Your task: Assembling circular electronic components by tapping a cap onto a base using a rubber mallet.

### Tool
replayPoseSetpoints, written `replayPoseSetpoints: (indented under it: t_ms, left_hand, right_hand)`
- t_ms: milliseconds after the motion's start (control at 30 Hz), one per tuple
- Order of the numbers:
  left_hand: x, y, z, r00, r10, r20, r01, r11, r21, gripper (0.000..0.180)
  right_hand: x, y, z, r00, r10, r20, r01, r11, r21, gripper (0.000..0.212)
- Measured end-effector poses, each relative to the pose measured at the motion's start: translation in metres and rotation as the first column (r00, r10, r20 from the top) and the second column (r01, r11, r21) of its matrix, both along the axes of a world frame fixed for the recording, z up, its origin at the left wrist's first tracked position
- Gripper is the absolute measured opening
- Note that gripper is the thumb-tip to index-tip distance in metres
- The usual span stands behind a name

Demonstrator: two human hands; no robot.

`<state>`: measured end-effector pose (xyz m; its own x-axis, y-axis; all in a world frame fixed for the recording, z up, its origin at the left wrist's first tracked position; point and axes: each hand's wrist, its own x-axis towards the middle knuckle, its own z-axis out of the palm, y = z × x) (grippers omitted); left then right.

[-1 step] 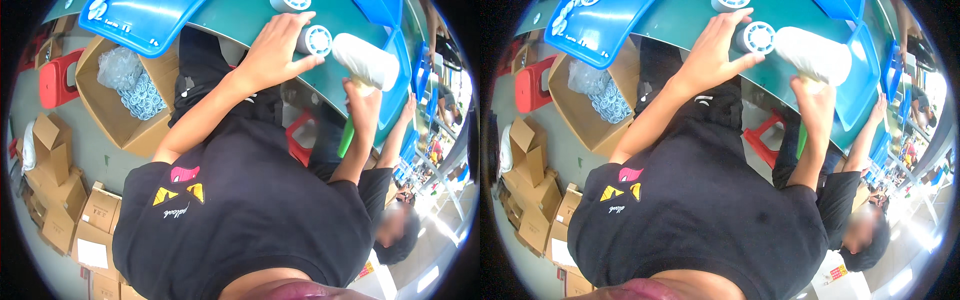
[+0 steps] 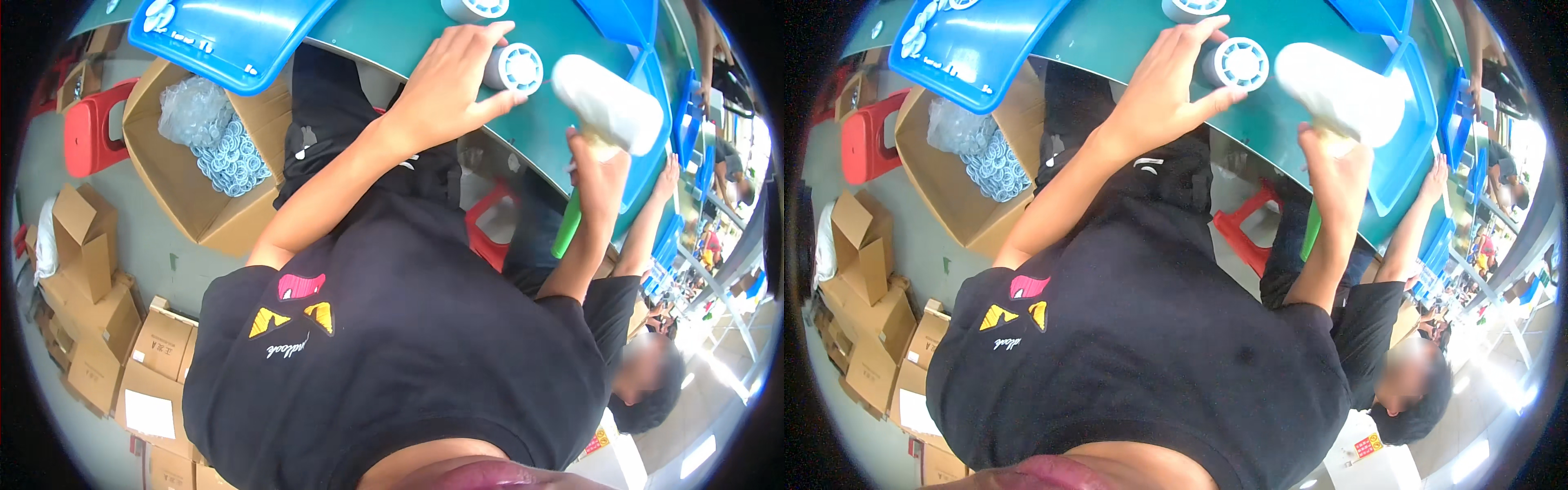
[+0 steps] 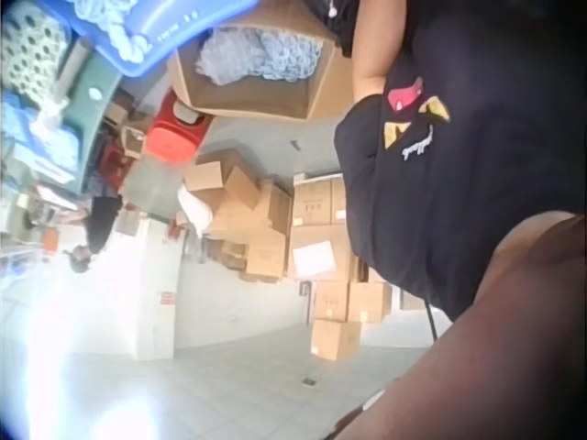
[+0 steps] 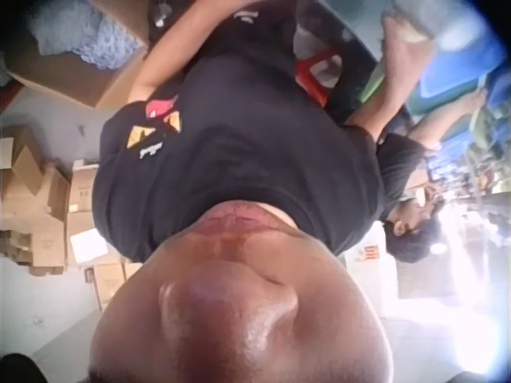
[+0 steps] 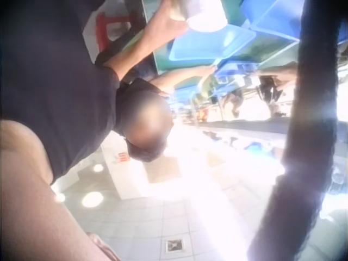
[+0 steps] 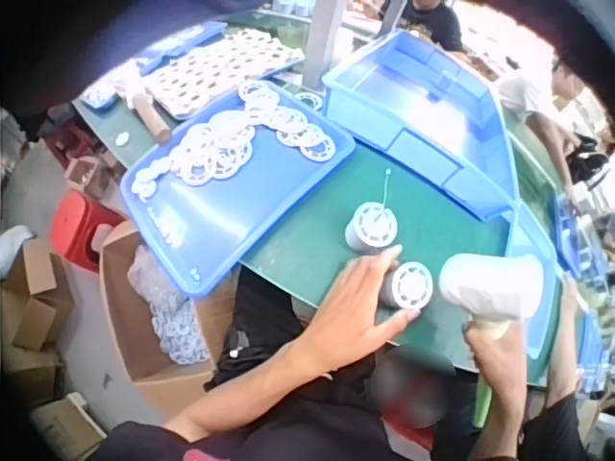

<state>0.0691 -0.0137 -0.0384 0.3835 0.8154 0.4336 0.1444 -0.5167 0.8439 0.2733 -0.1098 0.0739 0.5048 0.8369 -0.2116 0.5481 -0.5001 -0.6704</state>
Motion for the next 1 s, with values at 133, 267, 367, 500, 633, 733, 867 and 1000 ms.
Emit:
replayPoseSetpoints:
  t_ms: [133, 267, 367, 500, 633, 733, 867, 1000]
  left_hand:
    - [0.004, 0.007, -0.007, 0.999, -0.036, -0.033, 0.038, 0.998, 0.049, 0.07]
    - [0.005, 0.005, -0.005, 0.998, 0.017, -0.056, -0.013, 0.997, 0.071, 0.069]
    - [0.005, 0.006, -0.005, 0.999, -0.023, -0.034, 0.026, 0.997, 0.077, 0.069]
    - [0.006, 0.006, -0.007, 0.997, 0.006, 0.077, -0.01, 0.999, 0.045, 0.069]
    - [0.007, 0.006, -0.005, 0.998, 0.022, 0.056, -0.026, 0.998, 0.061, 0.07]
    - [0.005, 0.005, -0.009, 1.0, 0.024, -0.019, -0.023, 0.997, 0.072, 0.069]
    - [0.011, 0.003, -0.002, 0.999, 0.01, -0.039, -0.008, 0.999, 0.054, 0.071]
    - [0.007, 0.005, -0.008, 0.996, 0.035, -0.077, -0.025, 0.992, 0.12, 0.072]
  right_hand:
    - [-0.008, -0.005, -0.013, 0.986, -0.095, -0.139, 0.104, 0.993, 0.059, 0.024]
    - [0.002, -0.002, 0.0, 0.999, 0.033, -0.005, -0.033, 0.999, 0.007, 0.022]
    - [-0.001, -0.008, -0.006, 0.955, -0.152, -0.255, 0.19, 0.973, 0.131, 0.016]
    - [-0.005, 0.004, -0.011, 0.994, 0.087, -0.071, -0.081, 0.994, 0.079, 0.019]
    - [-0.001, 0.006, -0.009, 0.989, -0.094, -0.112, 0.104, 0.991, 0.087, 0.016]
    - [0.001, 0.008, -0.018, 0.997, -0.01, -0.082, 0.0, 0.993, -0.114, 0.022]
    - [0.022, 0.004, 0.004, 0.998, -0.032, -0.05, 0.033, 0.999, 0.016, 0.024]
    - [0.008, 0.006, -0.015, 0.996, 0.09, 0.015, -0.089, 0.995, -0.047, 0.017]
